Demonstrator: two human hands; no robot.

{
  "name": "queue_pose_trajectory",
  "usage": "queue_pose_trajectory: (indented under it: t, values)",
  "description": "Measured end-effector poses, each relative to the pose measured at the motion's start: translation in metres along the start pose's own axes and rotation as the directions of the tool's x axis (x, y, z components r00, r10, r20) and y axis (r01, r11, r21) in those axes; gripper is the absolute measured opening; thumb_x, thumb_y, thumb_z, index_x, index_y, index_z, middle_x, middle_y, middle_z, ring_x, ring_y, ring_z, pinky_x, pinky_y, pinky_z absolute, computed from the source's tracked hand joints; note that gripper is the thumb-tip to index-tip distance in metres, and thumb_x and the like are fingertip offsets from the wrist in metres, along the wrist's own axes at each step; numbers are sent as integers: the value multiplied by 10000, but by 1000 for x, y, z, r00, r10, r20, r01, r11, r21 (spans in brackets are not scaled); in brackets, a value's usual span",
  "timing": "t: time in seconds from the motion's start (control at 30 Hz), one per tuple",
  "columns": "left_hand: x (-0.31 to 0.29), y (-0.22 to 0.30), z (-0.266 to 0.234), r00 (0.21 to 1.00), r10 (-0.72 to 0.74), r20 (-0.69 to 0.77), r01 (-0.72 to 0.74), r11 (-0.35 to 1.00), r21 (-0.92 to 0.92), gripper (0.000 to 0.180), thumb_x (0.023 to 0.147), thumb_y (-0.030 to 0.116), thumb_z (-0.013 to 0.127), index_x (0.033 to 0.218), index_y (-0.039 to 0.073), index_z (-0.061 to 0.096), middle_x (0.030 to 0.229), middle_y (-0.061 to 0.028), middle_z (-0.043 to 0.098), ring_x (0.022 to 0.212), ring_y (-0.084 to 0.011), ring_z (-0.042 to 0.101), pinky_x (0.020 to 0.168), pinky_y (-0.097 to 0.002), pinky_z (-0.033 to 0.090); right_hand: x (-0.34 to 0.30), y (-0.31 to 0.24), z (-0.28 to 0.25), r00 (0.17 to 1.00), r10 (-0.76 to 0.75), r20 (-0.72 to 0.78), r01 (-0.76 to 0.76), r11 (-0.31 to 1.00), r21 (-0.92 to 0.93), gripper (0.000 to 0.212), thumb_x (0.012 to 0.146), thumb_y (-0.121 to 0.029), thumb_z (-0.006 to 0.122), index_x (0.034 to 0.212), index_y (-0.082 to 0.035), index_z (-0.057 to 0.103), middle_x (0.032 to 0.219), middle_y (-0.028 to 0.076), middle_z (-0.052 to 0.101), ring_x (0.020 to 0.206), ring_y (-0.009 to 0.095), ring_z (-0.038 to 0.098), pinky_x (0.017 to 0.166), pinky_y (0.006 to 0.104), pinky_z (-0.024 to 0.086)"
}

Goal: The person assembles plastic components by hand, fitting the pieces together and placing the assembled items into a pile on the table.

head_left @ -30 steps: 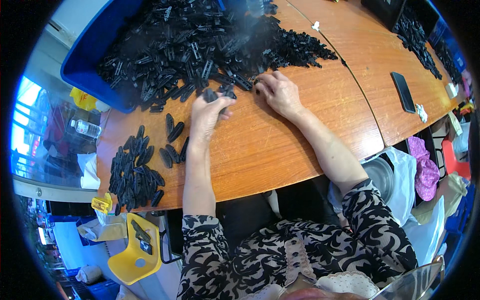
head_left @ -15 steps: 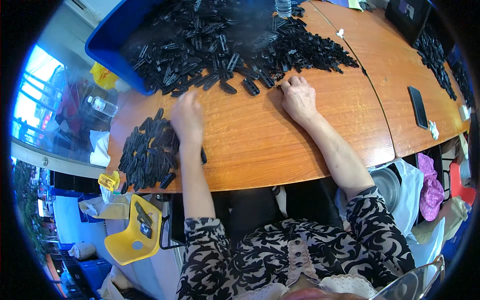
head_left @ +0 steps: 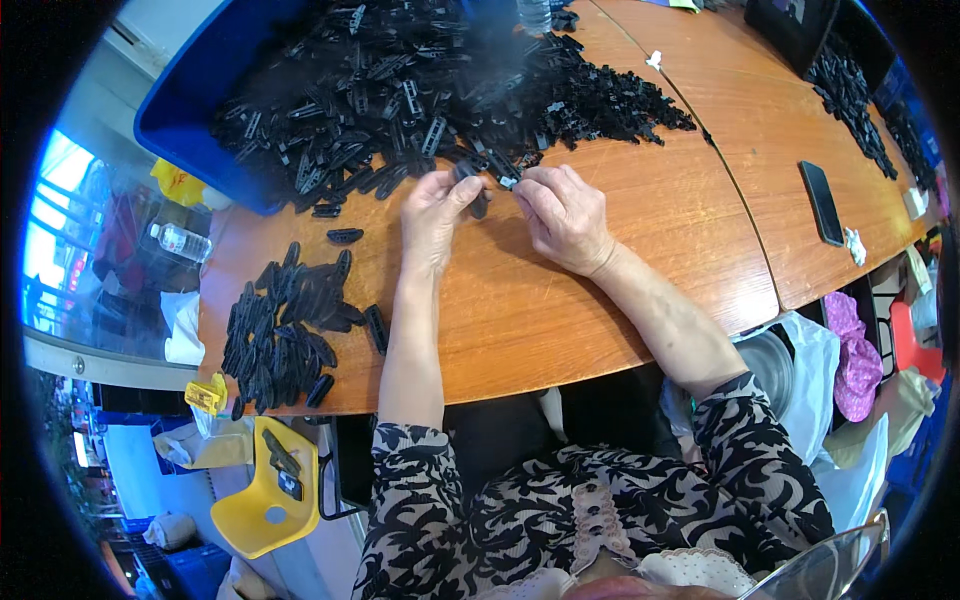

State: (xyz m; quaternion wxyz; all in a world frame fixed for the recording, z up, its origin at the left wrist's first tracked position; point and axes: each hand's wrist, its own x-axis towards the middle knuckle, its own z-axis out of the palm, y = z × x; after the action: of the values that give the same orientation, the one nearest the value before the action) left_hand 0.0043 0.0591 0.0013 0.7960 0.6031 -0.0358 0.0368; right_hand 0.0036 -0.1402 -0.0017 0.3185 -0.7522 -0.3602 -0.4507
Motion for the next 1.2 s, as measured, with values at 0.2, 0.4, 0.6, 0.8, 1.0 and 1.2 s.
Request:
queue_pose_trajectory:
  t: [0.2,0.4,0.6,0.8,1.0,1.2]
  values:
    - [-2,-9,13,975,-72,211,141,931,-338,201,982,123,627,1159,38,584,1112,-133,694,1040,-209,671,938,-351,538,2,-4,1,997,24,-77,-23,1000,21,261,741,53,735,960,-28,617,907,116,655,735,280,641,597,351,524]
    - [-3,-1,19,965,-38,259,141,910,-390,255,991,92,594,1234,38,542,1175,-127,661,1107,-213,643,963,-363,529,4,-7,2,980,107,-170,-96,993,74,261,743,59,735,957,-32,617,888,118,656,738,285,642,606,363,518]
    - [-8,-3,25,962,-27,270,121,933,-339,292,973,70,613,1256,20,564,1164,-95,668,1075,-177,629,962,-351,510,6,-15,5,973,136,-184,-128,990,58,236,743,7,727,959,-41,644,912,113,667,772,293,651,618,368,537]
    - [-10,-3,32,975,-38,218,97,959,-267,286,965,75,632,1239,5,588,1156,-102,677,1072,-166,624,970,-341,504,5,-15,1,985,98,-144,-92,995,49,236,733,56,730,933,-21,631,892,129,650,733,286,644,606,358,524]
    - [-10,-5,36,987,-7,158,40,977,-209,263,974,93,629,1217,-4,600,1153,-115,678,1076,-169,624,990,-324,492,-1,-12,3,994,78,-70,-74,996,53,234,712,54,713,917,-25,632,900,123,653,741,283,642,611,360,534]
    - [-6,-4,24,992,-98,79,115,962,-248,250,970,109,634,1179,-28,616,1113,-114,685,1034,-166,629,958,-306,495,0,-20,9,984,-40,176,60,992,-108,362,743,-123,653,1086,-9,650,1110,155,606,931,267,610,673,353,544]
